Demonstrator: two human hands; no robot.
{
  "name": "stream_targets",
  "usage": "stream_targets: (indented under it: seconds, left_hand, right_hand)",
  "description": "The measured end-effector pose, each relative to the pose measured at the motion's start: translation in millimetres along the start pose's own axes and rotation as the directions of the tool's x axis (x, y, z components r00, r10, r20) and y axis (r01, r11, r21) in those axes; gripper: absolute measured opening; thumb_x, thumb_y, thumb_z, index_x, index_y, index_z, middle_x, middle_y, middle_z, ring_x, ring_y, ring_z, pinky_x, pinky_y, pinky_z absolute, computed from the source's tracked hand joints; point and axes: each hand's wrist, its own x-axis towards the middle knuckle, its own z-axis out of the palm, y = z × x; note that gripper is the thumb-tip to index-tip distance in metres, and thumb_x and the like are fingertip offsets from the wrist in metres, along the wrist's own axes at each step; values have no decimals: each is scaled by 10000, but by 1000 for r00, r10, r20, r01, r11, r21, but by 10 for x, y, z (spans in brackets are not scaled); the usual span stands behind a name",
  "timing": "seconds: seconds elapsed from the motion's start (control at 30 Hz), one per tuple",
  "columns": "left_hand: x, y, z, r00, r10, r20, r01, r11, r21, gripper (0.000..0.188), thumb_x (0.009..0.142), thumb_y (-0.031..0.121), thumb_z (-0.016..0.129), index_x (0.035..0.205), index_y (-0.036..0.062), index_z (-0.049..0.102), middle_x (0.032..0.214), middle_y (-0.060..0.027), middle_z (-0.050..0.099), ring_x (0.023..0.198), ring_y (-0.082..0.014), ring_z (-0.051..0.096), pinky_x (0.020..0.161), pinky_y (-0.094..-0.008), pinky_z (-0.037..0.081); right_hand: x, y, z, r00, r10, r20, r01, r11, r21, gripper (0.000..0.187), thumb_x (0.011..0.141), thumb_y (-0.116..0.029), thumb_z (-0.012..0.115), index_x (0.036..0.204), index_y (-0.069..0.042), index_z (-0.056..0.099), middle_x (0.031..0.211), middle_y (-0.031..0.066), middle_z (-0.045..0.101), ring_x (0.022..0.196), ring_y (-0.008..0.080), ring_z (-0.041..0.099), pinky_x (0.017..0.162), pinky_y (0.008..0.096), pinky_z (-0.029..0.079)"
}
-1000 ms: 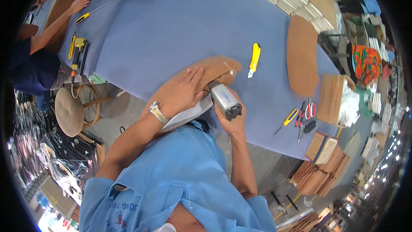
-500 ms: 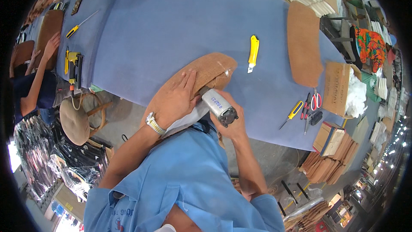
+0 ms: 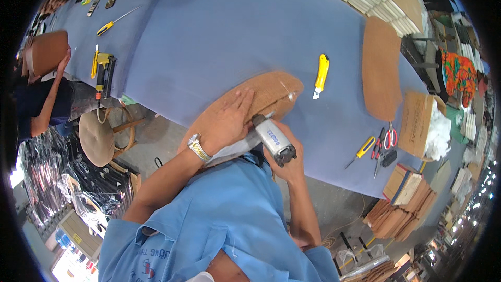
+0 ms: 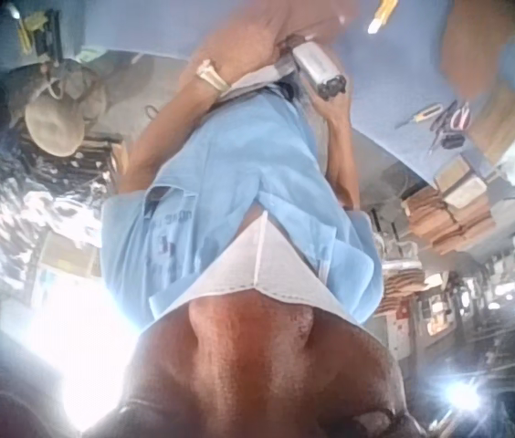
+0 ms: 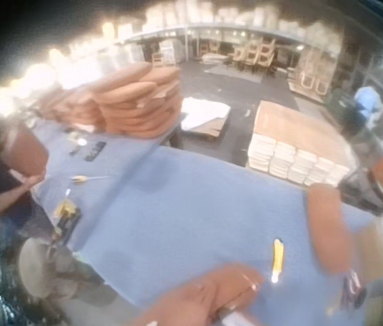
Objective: The person staples a brown fabric cover onto a cushion using a staple gun, then trims excess fabric with a utility knife. The person folds and smooths the fabric edges before stapling and continues the process around the cushion perimeter.
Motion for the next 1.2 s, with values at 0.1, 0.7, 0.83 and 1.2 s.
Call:
stream_targets:
  seconds: [0.1, 0.7, 0.83, 1.2]
  left_hand:
    - [59, 11, 1, 1000, 5, 1, -5, 998, 59, 850, 871, 136, 726, 1591, -31, 308, 1597, -254, 433, 1473, -419, 431, 1172, -522, 420]
    - [303, 296, -148, 943, 302, 140, -267, 938, -221, 755, 869, 15, 678, 1564, -50, 392, 1380, -333, 610, 1255, -433, 627, 1059, -444, 482]
    - [499, 178, -235, 899, 330, 289, -184, 881, -435, 652, 1022, 207, 589, 1597, -6, 367, 1541, -235, 501, 1394, -349, 524, 1143, -407, 421]
    - [690, -499, 371, 832, 229, 505, 326, 536, -779, 725, 1115, 558, 365, 1669, 104, 258, 1681, -113, 331, 1510, -292, 377, 1233, -380, 311]
  right_hand:
    - [19, 41, 89, 998, -52, -38, 54, 996, 76, 570, 821, -134, 767, 1359, -21, 615, 1221, 158, 726, 1090, 259, 726, 947, 359, 556]
    - [-211, -156, 15, 939, -111, -325, 127, 992, 28, 487, 731, -84, 771, 1201, -109, 649, 1034, 167, 739, 1020, 412, 696, 850, 494, 544]
    - [-90, 198, -101, 929, -136, -343, 139, 990, -14, 537, 731, -88, 782, 1248, -116, 639, 1076, 160, 742, 1046, 402, 697, 865, 482, 546]
    - [-108, 316, -126, 947, -81, -310, 106, 992, 67, 608, 712, -112, 833, 1280, -122, 617, 1104, 126, 748, 1067, 378, 705, 899, 465, 570]
